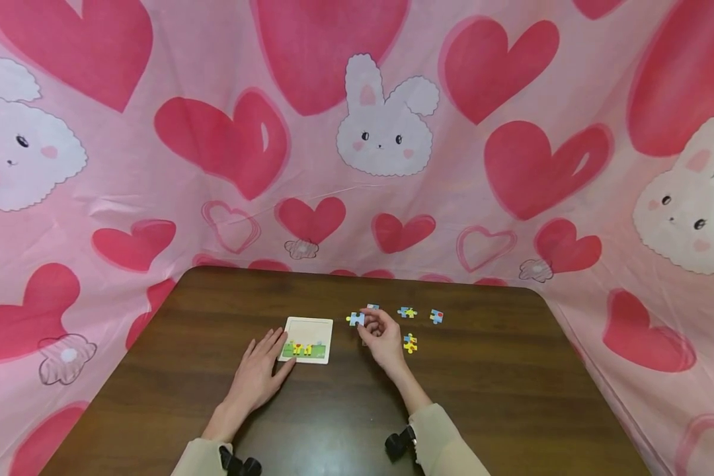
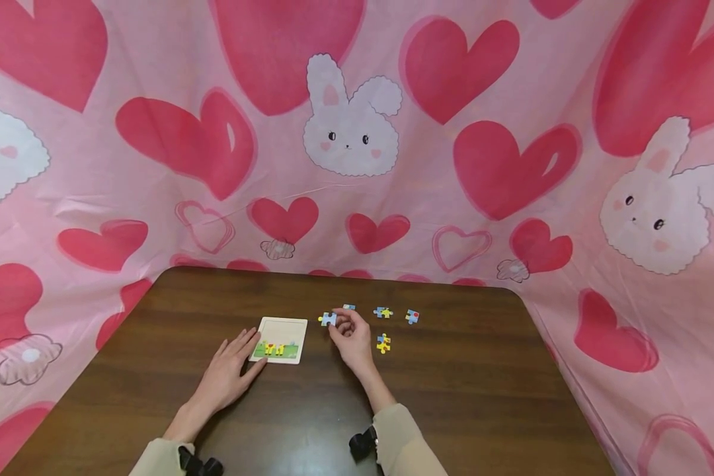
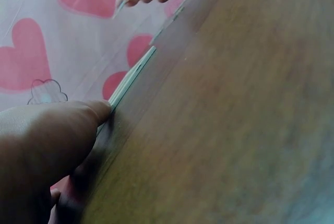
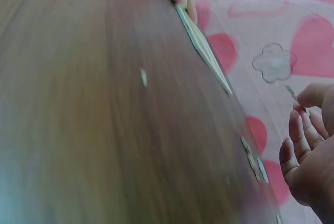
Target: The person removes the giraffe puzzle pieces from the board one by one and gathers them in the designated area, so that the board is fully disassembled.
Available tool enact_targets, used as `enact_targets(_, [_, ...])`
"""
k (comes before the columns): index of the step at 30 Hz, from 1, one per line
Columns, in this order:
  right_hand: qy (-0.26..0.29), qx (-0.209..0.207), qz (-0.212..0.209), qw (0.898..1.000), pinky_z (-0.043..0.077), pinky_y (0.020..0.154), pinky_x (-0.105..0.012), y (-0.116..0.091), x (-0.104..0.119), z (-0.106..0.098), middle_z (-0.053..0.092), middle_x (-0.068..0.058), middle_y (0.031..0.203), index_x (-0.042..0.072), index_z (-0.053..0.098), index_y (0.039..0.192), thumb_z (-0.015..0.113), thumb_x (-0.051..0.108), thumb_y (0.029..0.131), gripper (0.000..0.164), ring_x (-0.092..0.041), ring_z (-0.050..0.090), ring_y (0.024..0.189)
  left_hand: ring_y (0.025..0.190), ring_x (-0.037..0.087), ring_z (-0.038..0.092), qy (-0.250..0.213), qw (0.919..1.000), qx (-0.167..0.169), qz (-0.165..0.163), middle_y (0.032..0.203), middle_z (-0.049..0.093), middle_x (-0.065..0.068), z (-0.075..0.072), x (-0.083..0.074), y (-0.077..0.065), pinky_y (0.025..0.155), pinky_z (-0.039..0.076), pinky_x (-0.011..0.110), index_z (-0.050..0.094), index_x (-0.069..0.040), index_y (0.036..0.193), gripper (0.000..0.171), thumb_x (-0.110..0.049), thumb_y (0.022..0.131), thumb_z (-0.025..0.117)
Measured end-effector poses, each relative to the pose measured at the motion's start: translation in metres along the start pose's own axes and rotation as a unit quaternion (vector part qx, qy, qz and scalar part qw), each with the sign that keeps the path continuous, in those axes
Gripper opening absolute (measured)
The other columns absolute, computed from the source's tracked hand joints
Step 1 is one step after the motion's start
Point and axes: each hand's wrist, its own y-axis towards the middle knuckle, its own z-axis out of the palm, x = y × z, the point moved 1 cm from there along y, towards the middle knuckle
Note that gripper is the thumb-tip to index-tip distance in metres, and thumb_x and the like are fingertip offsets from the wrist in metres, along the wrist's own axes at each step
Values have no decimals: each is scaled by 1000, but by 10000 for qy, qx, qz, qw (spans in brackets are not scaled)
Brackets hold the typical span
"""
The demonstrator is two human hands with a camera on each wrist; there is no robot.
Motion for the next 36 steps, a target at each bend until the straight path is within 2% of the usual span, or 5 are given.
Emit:
enact_targets(5, [-90, -99, 80, 9999, 43, 66, -11, -3, -1, -22, 68, -31, 101, -15, 70, 125, 73, -16, 92, 33, 1, 56, 77, 163, 44, 41, 4, 10000, 21, 2, 171, 49, 22, 1, 1, 1, 133, 27, 72, 52, 0, 162, 71, -39, 106, 72])
enact_targets(14, [-514, -388, 259, 9976, 44, 67, -13, -12, -7, -62, 71, -24, 100, -11, 73, 123, 72, -16, 90, 33, -1, 55, 77, 163, 44, 42, 17, 10000, 0, 46, 170, 49, 23, 0, 2, 2, 133, 27, 72, 52, 0, 161, 72, -39, 105, 73])
enact_targets(22, [-1030, -635, 485, 9915, 43, 65, -13, -18, -3, -97, 71, -11, 91, -13, 71, 124, 72, -15, 90, 34, 1, 53, 73, 163, 45, 41, -69, 10000, 4, 40, 171, 48, 23, 1, 2, 1, 133, 26, 72, 51, 0, 162, 72, -39, 105, 73])
enact_targets(29, [-1417, -629, 756, 9850, 45, 69, -11, -23, -2, -129, 73, -27, 104, -12, 72, 125, 73, -14, 92, 33, 2, 54, 76, 163, 45, 41, -98, 9999, -12, 37, 171, 48, 23, 0, 2, 0, 133, 26, 72, 51, 1, 162, 71, -38, 106, 72])
enact_targets(36, [-2214, -651, 759, 9700, 44, 68, -11, -27, -7, -152, 75, -24, 99, -11, 74, 121, 73, -12, 91, 30, 5, 54, 73, 163, 44, 41, -98, 9999, 15, 39, 171, 48, 23, -1, 1, 1, 134, 26, 71, 51, 2, 161, 71, -39, 107, 71])
